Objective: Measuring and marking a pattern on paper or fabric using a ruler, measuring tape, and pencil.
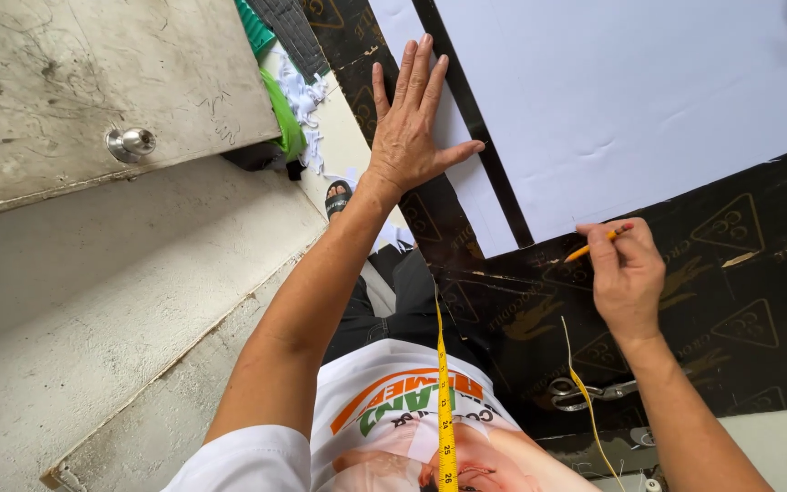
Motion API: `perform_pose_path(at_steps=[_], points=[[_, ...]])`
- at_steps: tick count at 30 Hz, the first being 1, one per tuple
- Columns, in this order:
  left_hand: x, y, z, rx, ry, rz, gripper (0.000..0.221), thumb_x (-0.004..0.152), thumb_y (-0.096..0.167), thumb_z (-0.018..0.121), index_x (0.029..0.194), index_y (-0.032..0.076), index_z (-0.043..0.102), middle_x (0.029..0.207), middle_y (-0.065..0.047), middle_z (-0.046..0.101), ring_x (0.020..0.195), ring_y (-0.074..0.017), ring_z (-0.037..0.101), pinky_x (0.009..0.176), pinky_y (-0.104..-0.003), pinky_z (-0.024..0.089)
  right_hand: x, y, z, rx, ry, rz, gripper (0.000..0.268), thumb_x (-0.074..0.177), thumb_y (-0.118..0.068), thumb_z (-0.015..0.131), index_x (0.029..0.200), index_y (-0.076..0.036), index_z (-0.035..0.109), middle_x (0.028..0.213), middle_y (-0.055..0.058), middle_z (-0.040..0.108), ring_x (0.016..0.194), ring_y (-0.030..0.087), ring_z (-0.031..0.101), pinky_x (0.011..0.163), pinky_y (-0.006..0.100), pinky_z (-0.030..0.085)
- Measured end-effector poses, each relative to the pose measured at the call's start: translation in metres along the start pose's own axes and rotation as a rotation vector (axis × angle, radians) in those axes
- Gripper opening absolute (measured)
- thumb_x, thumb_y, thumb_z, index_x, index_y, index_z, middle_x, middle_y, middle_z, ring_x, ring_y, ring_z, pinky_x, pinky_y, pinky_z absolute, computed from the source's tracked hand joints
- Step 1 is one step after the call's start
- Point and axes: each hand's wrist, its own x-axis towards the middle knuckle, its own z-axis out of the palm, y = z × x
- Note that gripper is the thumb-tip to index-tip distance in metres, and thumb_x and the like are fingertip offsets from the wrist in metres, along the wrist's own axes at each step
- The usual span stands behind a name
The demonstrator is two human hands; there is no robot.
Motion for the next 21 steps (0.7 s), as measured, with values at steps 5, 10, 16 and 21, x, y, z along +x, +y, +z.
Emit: perform_pose_path(at_steps=[5,10,16,21], points=[[0.0,-0.001,-0.002,0.001,-0.009,0.005,0.127,0.101,0.104,0.073,0.169,0.012,0.018,0.174,-0.012,0.009,0.164,-0.0301,0.007,0.129,-0.062,-0.004,0.011,-0.013,0.001,-0.022,-0.119,0.003,0.014,0.107,-0.007,0.063,0.105,0.001,0.074,0.102,0.012,0.072,0.089,0.018,0.063,0.076,0.027,0.049],[0.0,-0.001,-0.002,-0.023,-0.03,0.006,0.127,0.101,0.103,0.075,0.169,0.012,0.017,0.175,-0.011,0.008,0.164,-0.0295,0.006,0.128,-0.065,-0.004,0.014,-0.014,0.006,-0.12,-0.21,-0.091,0.012,0.104,-0.008,0.065,0.11,-0.004,0.075,0.092,0.007,0.069,0.076,0.015,0.058,0.063,0.025,0.045],[0.0,-0.002,-0.005,-0.017,-0.037,0.01,0.127,0.101,0.105,0.073,0.169,0.012,0.019,0.174,-0.011,0.008,0.164,-0.0298,0.007,0.126,-0.066,-0.005,0.016,-0.014,0.009,-0.173,-0.248,-0.132,0.012,0.104,-0.007,0.065,0.107,-0.001,0.074,0.093,0.009,0.071,0.079,0.018,0.064,0.07,0.027,0.053],[0.0,-0.002,-0.003,-0.03,-0.034,0.008,0.126,0.1,0.105,0.069,0.169,0.012,0.019,0.174,-0.012,0.008,0.163,-0.03,0.007,0.125,-0.068,-0.006,0.016,-0.012,0.011,-0.2,-0.265,-0.102,0.012,0.103,-0.008,0.065,0.108,-0.003,0.075,0.09,0.006,0.069,0.074,0.016,0.059,0.06,0.026,0.048]])
